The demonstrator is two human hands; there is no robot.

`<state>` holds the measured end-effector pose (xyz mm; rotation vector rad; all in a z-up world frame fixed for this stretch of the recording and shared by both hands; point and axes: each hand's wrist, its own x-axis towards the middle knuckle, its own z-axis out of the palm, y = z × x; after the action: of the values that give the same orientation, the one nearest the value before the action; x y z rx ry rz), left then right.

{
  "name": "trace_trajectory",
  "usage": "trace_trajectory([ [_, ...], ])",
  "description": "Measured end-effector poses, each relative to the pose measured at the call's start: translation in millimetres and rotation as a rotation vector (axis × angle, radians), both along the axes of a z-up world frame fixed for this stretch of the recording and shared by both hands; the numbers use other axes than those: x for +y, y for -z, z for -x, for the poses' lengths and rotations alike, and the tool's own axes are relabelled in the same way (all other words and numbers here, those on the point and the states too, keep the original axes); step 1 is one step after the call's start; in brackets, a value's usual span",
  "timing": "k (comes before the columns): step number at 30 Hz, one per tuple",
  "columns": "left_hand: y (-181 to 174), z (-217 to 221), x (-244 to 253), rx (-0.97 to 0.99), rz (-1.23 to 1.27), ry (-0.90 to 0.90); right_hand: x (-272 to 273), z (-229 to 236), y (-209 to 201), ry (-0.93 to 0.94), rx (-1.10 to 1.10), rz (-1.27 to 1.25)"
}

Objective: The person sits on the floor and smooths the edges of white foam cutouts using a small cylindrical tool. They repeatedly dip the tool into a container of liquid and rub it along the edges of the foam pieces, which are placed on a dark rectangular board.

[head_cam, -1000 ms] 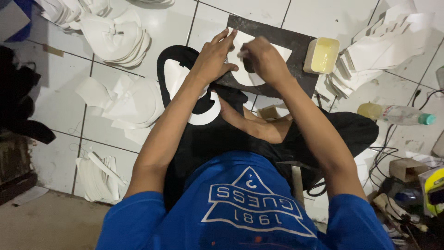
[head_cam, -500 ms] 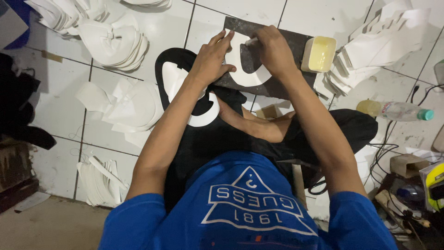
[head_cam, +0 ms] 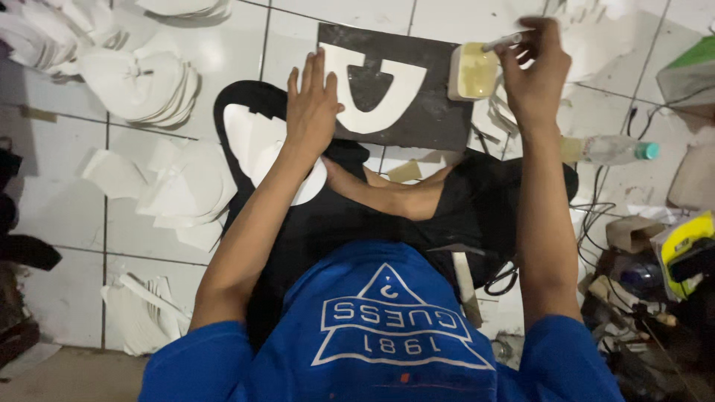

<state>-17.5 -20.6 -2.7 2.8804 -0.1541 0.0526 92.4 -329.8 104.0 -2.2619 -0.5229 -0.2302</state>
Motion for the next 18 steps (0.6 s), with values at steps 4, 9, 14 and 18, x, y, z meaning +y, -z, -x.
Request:
trace_trajectory([
  [4,-19,12,-13,-0.073,-0.02,-0.042,-14,-7,36,-0.074,-0.056,0.116],
  [9,-45,39,-55,-0.24,0.19,0.024,-15,-7,59,-0.161,-0.027,0.313],
  [14,-9,62,-88,-0.106,0.219,0.113,-7,11,25,-0.141,-0.025,0.228],
  [18,-9,66,-96,-0.069,0.091,0.106,-8,38,-10,-0.051,-0.17,0.075],
])
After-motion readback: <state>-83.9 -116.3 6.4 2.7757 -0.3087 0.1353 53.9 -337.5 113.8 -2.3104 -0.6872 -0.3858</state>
